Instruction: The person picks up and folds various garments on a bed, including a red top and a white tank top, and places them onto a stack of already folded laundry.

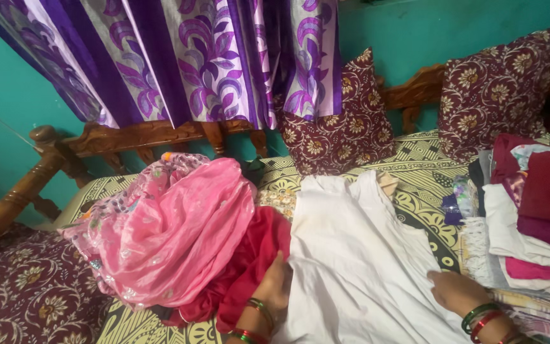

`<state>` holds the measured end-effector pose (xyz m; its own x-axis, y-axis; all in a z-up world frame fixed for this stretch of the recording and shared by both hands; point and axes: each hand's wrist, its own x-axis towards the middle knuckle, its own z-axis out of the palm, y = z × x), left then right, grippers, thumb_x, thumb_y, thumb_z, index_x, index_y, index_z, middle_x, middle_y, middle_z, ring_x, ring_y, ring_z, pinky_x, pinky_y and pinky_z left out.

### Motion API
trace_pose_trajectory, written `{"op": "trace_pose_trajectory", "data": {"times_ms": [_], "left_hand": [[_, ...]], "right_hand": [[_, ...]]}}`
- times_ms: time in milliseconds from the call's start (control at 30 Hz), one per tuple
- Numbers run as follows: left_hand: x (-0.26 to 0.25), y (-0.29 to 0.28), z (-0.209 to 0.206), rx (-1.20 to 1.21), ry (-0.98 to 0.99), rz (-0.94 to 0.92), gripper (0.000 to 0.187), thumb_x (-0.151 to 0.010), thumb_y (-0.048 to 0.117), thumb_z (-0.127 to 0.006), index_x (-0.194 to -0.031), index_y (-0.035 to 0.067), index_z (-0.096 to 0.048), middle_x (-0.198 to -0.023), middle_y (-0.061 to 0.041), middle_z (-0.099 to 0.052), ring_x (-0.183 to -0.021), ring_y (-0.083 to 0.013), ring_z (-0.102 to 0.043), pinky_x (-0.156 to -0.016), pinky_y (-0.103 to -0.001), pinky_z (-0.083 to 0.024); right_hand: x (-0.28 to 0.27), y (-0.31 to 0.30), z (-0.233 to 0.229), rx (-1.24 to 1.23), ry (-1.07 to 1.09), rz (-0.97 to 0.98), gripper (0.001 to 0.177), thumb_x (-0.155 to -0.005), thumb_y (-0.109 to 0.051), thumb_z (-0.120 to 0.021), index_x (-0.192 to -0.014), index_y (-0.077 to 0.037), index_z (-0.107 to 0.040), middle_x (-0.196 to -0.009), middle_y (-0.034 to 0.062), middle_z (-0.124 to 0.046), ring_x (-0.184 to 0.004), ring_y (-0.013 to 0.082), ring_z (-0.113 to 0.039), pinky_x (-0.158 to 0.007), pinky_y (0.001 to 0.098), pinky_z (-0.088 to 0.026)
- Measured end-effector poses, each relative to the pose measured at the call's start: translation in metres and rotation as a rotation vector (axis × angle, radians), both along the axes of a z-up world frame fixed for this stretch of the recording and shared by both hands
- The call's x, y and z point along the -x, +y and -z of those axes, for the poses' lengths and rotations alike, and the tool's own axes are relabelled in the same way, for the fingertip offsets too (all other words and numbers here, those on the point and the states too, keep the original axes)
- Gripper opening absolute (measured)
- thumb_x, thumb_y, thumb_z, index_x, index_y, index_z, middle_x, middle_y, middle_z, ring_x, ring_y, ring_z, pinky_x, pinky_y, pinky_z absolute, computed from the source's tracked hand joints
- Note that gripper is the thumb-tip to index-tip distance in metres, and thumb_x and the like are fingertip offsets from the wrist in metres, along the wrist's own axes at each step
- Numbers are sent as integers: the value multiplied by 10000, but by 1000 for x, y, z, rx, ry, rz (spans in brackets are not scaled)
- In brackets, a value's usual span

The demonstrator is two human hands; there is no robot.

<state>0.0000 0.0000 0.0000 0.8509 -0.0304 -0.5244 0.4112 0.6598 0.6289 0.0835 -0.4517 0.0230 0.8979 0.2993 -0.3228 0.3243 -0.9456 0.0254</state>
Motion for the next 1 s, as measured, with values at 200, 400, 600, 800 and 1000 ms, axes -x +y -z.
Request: {"op": "trace_pose_trajectory", "data": {"times_ms": [200, 400, 600, 800, 1000], "left_hand": [[-19, -2, 27, 105, 122, -252, 355, -1020, 298, -530, -1209, 33, -672, -1165, -108, -728, -1052, -260, -670, -959, -375, -555], [-1, -5, -36, 307, 59, -57, 430, -1014, 324, -505, -1249, -18, -619, -1165, -172, -707, -1066, -323, -665, -923, -464, -567], [26, -19, -136, -67, -170, 15, 436, -910, 92, -569, -1342, 156, -567, -1116, -86, -710, -961, -229, -693, -841, -400, -572], [16, 14, -92, -319, -191, -366, 375, -873, -36, -542, -1212, 53, -677, -934, -119, -683, -815, -242, -634, -735, -354, -539], [15, 64, -86, -910, -357, -233, 243, -885, 192, -707, -1043, 11, -740, -915, -87, -736, -862, -206, -664, -784, -323, -525]], "right_hand": [[-20, 7, 4, -155, -131, 202, 396, -945, -332, -590, -1281, -128, -546, -1161, 179, -713, -1108, 393, -686, -966, 494, -552], [-45, 7, 31, -548, -203, 493, 606, -847, -391, -757, -1336, -66, -607, -1271, 215, -692, -1124, 394, -694, -971, 447, -562], [-40, 25, -10, -726, -351, 509, 489, -869, -326, -684, -1346, -222, -664, -998, 173, -724, -899, 352, -691, -823, 455, -573], [-8, 24, -72, -486, -454, 414, 278, -959, -329, -562, -966, -229, -822, -951, 155, -779, -896, 389, -743, -818, 471, -588], [29, 33, -98, 25, -321, 245, 330, -946, -194, -459, -989, -221, -784, -1084, 65, -767, -995, 310, -764, -846, 476, -624]]}}
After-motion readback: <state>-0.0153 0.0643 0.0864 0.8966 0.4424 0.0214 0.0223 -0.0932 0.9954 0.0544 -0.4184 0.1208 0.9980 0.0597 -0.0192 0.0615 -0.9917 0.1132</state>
